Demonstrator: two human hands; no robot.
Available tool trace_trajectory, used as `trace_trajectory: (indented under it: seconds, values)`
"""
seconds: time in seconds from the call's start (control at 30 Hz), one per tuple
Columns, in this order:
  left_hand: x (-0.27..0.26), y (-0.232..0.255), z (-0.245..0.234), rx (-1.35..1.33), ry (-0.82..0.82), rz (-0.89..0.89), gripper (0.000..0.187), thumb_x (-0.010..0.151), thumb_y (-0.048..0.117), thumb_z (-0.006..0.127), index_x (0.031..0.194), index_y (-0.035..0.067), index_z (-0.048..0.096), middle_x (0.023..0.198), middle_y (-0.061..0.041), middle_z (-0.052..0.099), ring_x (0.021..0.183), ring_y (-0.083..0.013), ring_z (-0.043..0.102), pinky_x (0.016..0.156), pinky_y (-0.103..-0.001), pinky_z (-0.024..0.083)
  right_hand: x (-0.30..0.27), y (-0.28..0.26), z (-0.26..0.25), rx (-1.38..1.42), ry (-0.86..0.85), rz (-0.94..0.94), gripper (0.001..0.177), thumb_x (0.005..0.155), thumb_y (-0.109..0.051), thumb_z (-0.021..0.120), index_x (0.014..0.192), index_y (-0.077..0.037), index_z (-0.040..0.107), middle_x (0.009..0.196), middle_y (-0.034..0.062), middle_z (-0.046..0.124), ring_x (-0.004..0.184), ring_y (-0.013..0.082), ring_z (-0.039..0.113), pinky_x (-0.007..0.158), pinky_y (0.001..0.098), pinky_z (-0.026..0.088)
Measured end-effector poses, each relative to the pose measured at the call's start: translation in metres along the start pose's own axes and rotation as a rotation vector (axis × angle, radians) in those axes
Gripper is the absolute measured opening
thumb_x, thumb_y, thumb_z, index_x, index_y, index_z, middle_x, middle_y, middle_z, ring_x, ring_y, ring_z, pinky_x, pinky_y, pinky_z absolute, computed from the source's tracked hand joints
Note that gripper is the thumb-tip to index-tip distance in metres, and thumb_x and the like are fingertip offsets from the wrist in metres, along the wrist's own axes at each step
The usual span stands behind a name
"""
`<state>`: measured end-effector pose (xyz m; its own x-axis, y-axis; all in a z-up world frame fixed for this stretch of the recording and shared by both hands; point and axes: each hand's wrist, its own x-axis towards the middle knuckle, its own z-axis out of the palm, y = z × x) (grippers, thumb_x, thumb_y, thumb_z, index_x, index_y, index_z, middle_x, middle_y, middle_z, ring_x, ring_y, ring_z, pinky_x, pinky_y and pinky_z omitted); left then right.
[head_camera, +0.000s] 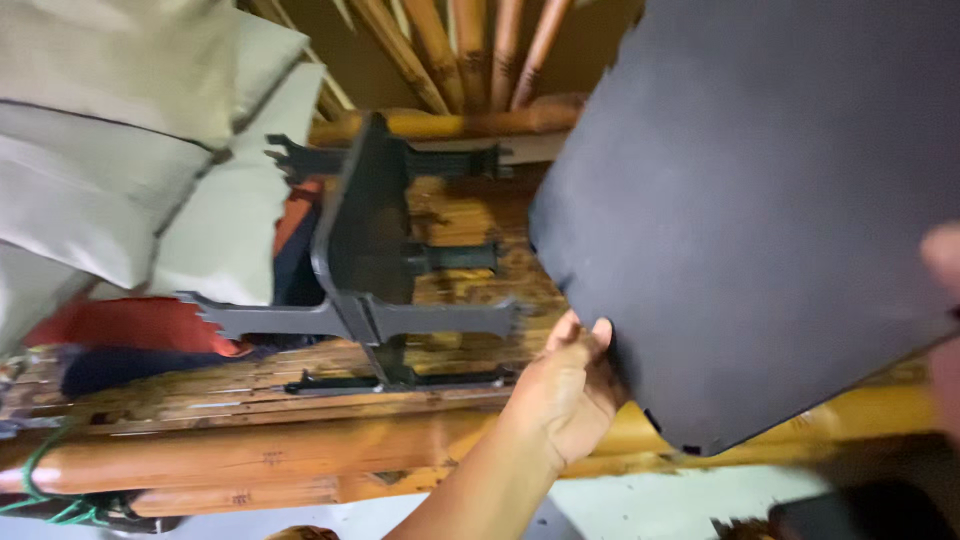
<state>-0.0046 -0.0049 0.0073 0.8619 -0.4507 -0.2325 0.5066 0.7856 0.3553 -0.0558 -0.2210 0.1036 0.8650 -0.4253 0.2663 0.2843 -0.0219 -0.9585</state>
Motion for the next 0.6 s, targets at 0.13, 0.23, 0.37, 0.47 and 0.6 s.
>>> trace_trajectory:
  seconds: [0.13,0.23,0.37,0.47,0.6]
  values:
    - [-0.026,-0.016,0.028,0.094,-0.026,0.071,0.04,0.096,0.007,0.055,0.134,0.02,0.052,0.133,-0.001,0.061,0.126,-0.0204,0.057,0.104,-0.046,0.045,-0.06,0.021,-0.02,0.075,0.036,0.087,0.064,0.103,-0.032,0.049,0.161,-0.008,0.036,0.146,0.0152,0.055,0.118,0.0363,0.059,0.095,0.0537,0.043]
    - [-0.043,-0.039,0.043,0.183,-0.141,0.206,0.042,0.097,0.005,0.055,0.138,0.012,0.049,0.135,-0.006,0.063,0.128,-0.019,0.057,0.107,-0.04,0.044,-0.082,0.033,-0.03,-0.06,0.298,0.123,0.067,0.104,-0.025,0.048,0.167,-0.009,0.032,0.153,0.0205,0.049,0.122,0.048,0.054,0.099,0.0626,0.037]
    - [-0.053,-0.072,0.055,0.35,-0.174,0.229,0.046,0.096,0.002,0.059,0.141,0.005,0.049,0.127,-0.011,0.066,0.12,-0.0187,0.06,0.106,-0.035,0.047,-0.096,0.025,-0.054,0.248,0.148,0.033,0.069,0.103,-0.027,0.045,0.163,-0.016,0.016,0.166,0.0103,0.033,0.153,0.0323,0.034,0.11,0.062,0.027]
    - [-0.054,-0.09,0.062,0.532,-0.239,0.165,0.045,0.099,0.002,0.064,0.141,-0.006,0.052,0.122,-0.014,0.066,0.114,-0.0199,0.061,0.102,-0.036,0.049,-0.106,0.016,-0.082,0.181,0.16,0.054,0.069,0.103,-0.03,0.045,0.163,-0.013,0.017,0.163,0.0126,0.036,0.15,0.0333,0.037,0.11,0.0615,0.029]
    - [-0.056,-0.106,0.063,0.828,-0.203,0.121,0.058,0.094,0.001,0.069,0.149,-0.004,0.051,0.123,-0.022,0.068,0.095,-0.0237,0.053,0.082,-0.036,0.043,-0.129,0.031,-0.122,0.095,0.215,0.158,0.07,0.103,-0.035,0.045,0.163,-0.01,0.019,0.159,0.0157,0.038,0.146,0.0346,0.041,0.109,0.0608,0.032]
